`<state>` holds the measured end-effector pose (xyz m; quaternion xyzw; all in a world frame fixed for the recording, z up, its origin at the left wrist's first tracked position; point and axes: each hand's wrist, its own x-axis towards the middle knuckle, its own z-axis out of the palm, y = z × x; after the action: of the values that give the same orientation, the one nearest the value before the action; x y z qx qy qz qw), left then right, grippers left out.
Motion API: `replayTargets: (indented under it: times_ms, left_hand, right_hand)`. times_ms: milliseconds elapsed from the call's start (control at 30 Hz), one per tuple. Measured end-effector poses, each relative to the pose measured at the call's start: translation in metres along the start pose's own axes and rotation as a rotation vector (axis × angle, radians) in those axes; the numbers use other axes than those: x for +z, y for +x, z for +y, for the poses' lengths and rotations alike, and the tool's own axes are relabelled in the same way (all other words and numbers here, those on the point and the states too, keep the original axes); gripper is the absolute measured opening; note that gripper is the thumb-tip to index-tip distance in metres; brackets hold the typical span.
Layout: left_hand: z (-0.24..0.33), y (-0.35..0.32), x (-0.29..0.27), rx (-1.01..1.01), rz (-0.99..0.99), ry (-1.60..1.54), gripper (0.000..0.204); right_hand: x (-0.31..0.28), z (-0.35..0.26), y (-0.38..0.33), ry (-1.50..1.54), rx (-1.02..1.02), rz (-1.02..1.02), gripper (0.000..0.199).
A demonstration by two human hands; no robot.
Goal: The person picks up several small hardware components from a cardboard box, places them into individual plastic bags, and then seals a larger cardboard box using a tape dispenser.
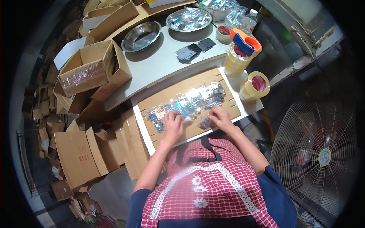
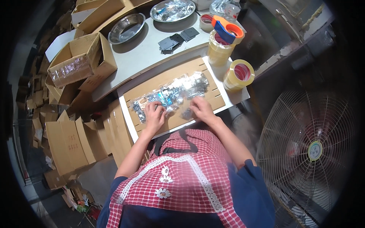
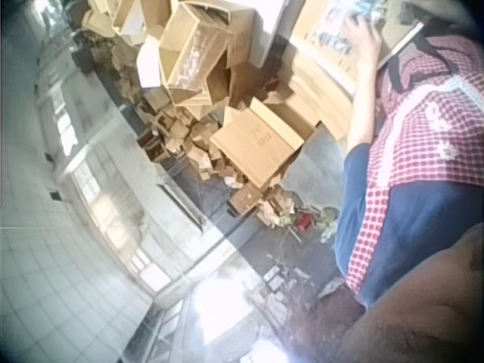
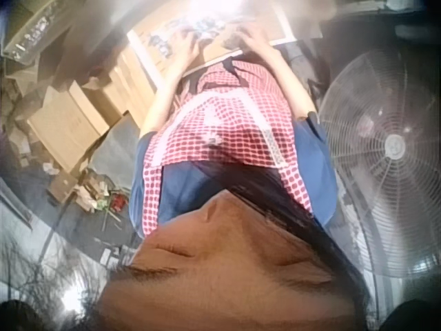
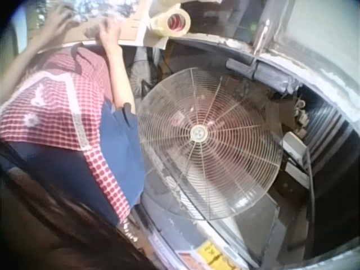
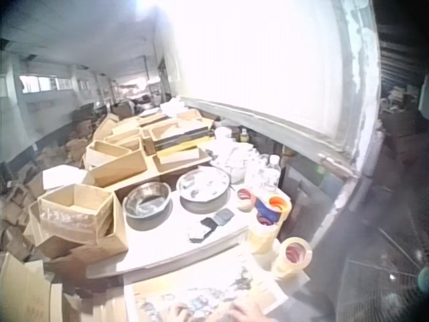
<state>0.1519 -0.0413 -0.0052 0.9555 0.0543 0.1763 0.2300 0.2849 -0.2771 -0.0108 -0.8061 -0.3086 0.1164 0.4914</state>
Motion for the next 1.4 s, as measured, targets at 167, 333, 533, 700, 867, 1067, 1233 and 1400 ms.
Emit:
replayTargets:
  times_ms: [167, 333, 533, 700, 867, 1067, 1233, 1400]
  left_hand:
    - [0.009, 0.017, 0.004, 0.002, 0.043, -0.041, 0.016]
    - [0.015, 0.026, -0.002, -0.047, 0.069, 0.061, 0.026]
    - [0.002, -0.023, -0.026, 0.371, -0.284, 0.045, 0.034]
    - [-0.013, -0.05, -0.026, 0.317, -0.316, 0.141, 0.055]
    - [-0.014, -0.054, -0.022, 0.289, -0.352, 0.164, 0.057]
    - [-0.012, -0.056, -0.009, 0.336, -0.307, 0.291, 0.049]
    - [-0.016, -0.061, 0.005, 0.476, -0.212, 0.466, 0.039]
    - [-0.017, -0.059, 0.005, 0.438, -0.217, 0.365, 0.035]
  right_hand:
    - [-0.007, 0.001, 0.031, -0.003, 0.056, 0.221, 0.019]
    - [-0.004, 0.023, 0.031, -0.349, 0.06, 0.328, 0.033]
    - [-0.008, 0.005, -0.001, -0.408, -0.162, 0.112, 0.025]
    - [-0.008, 0.001, 0.0, -0.514, -0.421, -0.095, 0.037]
    - [-0.003, 0.0, 0.017, -0.584, -0.302, -0.103, 0.051]
    - [-0.002, 0.002, 0.025, -0.711, -0.432, -0.333, 0.037]
    - [-0.025, -0.006, 0.065, -0.623, -0.65, -0.248, 0.039]
    - [-0.044, -0.026, 0.126, -0.572, -0.456, -0.125, 0.041]
